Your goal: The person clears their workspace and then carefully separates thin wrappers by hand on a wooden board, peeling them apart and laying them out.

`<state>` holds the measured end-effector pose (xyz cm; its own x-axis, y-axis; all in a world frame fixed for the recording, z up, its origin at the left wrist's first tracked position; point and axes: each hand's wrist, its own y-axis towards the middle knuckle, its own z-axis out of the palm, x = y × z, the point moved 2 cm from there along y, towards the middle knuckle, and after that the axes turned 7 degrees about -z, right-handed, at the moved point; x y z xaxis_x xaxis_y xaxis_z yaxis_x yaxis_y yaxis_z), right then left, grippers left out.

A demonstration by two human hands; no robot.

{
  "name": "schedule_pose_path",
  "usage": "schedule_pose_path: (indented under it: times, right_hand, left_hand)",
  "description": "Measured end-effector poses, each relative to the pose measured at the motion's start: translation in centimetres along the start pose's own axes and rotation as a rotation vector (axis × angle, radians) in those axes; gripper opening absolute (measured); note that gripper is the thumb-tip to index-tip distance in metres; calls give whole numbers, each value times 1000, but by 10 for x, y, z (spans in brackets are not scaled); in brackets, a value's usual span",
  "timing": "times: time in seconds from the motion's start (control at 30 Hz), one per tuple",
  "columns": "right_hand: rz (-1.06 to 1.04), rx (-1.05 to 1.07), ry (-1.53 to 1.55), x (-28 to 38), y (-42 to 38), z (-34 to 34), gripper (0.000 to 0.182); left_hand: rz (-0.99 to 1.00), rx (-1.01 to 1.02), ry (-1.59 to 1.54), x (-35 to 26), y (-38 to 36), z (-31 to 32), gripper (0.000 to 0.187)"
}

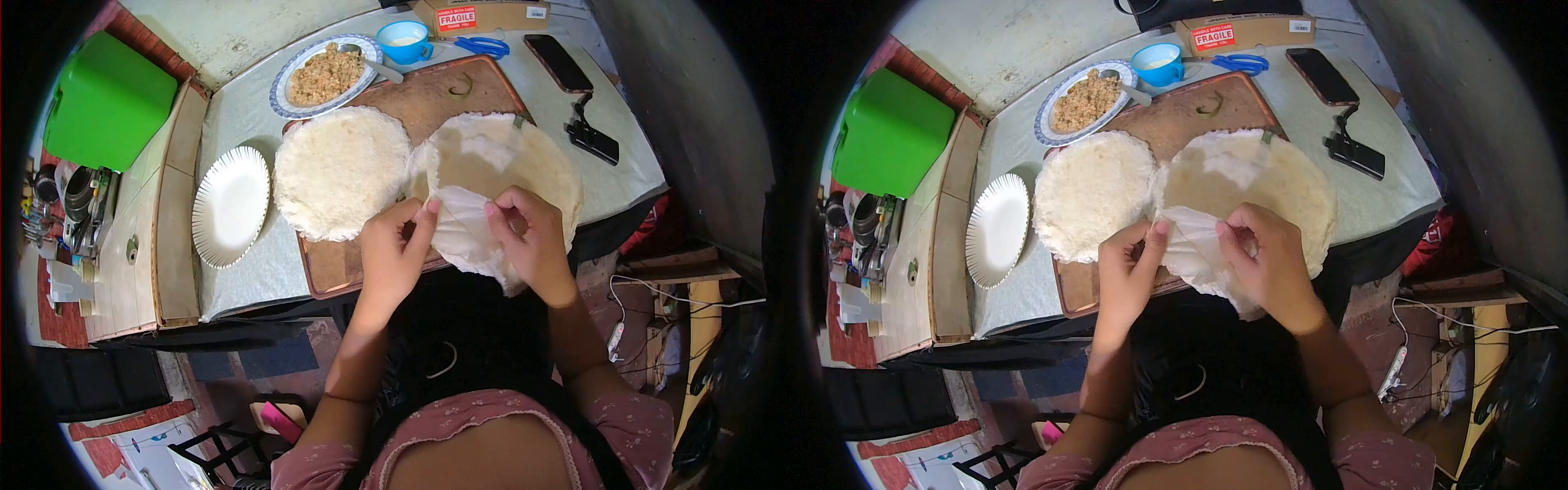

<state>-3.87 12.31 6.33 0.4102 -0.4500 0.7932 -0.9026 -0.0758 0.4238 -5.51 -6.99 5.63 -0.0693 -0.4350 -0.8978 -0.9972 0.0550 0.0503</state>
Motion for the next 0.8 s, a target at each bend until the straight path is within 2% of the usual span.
schedule_pose_path:
  times: [0.1, 0.2, 0.3, 0.33, 0.43, 0.53, 0.63, 0.73, 0.8]
  right_hand:
    - [81, 100, 49, 4, 1, -6, 15]
    - [-117, -85, 126, 26, 6, 9, 20]
    - [-139, -18, 182, 32, 7, 15, 25]
    - [-189, 72, 131, 31, 7, 11, 25]
    - [-38, 182, 193, 18, 7, 8, 21]
    - [-43, 85, 100, 4, 6, 0, 15]
    - [-4, 92, 58, 7, -1, 7, 12]
    - [-63, 86, 64, 20, 0, 14, 10]
    - [-101, 116, 37, 24, 0, 18, 8]
  left_hand:
    - [115, -8, 98, -8, -6, -2, 25]
    - [215, 17, 191, -13, -14, 3, 16]
    - [407, -10, 174, -20, -21, 9, 11]
    - [388, -35, 219, -18, -24, 10, 10]
    - [408, -90, 218, -9, -28, 8, 9]
    - [348, -114, 240, 6, -34, -3, 8]
    - [336, -127, 303, 6, -38, -5, 11]
    - [195, -92, 281, -1, -37, -6, 21]
    - [179, -177, 179, -10, -31, -1, 35]
